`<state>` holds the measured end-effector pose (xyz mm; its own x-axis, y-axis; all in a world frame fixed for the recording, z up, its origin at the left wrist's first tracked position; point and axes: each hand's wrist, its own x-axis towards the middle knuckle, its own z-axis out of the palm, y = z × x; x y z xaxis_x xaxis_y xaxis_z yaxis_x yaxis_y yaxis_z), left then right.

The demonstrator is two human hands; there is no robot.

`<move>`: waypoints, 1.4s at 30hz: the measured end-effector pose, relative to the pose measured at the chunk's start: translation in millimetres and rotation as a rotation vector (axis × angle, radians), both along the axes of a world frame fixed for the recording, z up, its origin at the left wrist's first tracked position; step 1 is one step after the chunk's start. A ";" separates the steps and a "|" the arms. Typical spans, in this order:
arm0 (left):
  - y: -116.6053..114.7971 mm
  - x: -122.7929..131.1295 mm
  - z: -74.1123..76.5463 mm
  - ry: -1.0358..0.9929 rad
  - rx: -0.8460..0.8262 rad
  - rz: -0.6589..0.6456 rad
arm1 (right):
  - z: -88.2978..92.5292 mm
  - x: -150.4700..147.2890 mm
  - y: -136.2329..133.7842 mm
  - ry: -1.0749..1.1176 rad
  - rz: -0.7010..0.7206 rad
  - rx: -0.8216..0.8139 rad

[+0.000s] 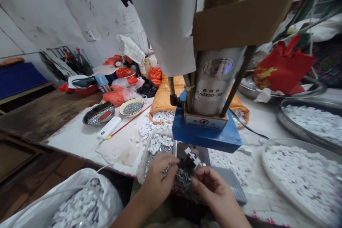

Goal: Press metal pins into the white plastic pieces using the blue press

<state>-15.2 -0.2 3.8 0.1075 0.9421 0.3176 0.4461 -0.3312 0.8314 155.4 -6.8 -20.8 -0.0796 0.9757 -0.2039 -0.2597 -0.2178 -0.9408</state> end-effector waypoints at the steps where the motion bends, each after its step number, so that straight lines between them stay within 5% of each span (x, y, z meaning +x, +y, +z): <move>1: -2.6 1.7 0.1 -0.014 -0.028 -0.076 | -0.7 -1.0 -0.6 0.021 0.022 -0.002; 4: -11.2 12.9 -3.2 -0.039 -0.120 -0.202 | -1.3 -1.5 -4.7 0.064 0.085 -0.021; 9: -15.0 26.2 -11.7 -0.037 -0.250 -0.209 | -1.0 24.9 3.2 -0.110 0.264 0.014; 14: -10.2 31.4 -21.9 -0.252 -0.466 -0.155 | -9.0 78.3 63.2 -0.879 -0.053 0.273; 18: -11.3 35.9 -27.1 -0.291 -0.462 -0.127 | -17.8 93.2 112.7 -0.993 -0.148 0.286; 22: -13.6 33.4 -25.8 -0.217 -0.403 -0.093 | -21.0 82.1 131.0 -1.008 -0.159 0.300; 25: -12.3 27.9 -19.2 -0.177 -0.374 -0.030 | -19.8 77.6 123.2 -0.967 -0.145 0.328; 29: -6.4 29.8 -5.2 -0.103 -0.249 -0.013 | -14.4 72.3 81.0 -0.837 -0.107 0.321; 34: 2.5 48.1 -3.5 0.076 0.021 -0.095 | 2.4 43.4 19.9 -0.311 -0.081 0.129; 42: -4.2 40.2 -8.7 0.107 0.097 -0.114 | 6.6 10.2 13.0 -0.218 -0.077 0.220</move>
